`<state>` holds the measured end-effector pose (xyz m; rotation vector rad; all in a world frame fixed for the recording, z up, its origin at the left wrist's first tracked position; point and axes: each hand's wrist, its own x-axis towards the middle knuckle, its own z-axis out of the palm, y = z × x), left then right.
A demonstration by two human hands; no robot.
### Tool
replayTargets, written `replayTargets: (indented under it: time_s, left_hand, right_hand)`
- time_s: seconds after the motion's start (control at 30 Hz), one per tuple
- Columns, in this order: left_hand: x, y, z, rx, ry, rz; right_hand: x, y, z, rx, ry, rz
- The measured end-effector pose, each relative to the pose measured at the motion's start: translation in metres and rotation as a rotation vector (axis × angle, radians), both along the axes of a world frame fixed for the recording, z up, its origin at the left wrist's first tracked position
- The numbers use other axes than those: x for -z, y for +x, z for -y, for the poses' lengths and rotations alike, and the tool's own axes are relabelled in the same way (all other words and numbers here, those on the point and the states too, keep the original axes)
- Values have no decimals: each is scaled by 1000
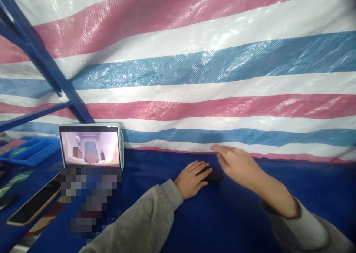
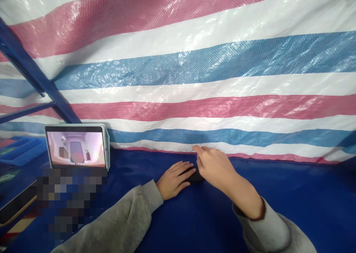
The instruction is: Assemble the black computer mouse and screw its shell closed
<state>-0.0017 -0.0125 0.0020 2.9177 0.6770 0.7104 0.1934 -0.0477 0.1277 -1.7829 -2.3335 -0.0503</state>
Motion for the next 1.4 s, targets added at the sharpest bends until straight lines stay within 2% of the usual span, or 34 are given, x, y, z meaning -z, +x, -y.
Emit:
replayTargets:
  time_s: [0.37, 0.63, 0.9, 1.4]
  left_hand:
    - [0, 0, 0, 5, -6, 3]
    - [0, 1, 0, 1, -13, -2]
    - [2, 0, 0, 2, -14, 6]
    - [1, 0, 0, 0, -10, 1]
  right_hand:
    - [-3, 0, 1, -38, -14, -43]
    - [4, 0, -2, -21, 1, 12]
    - [1, 0, 0, -35, 17, 21]
    - [1, 2, 0, -53, -1, -40]
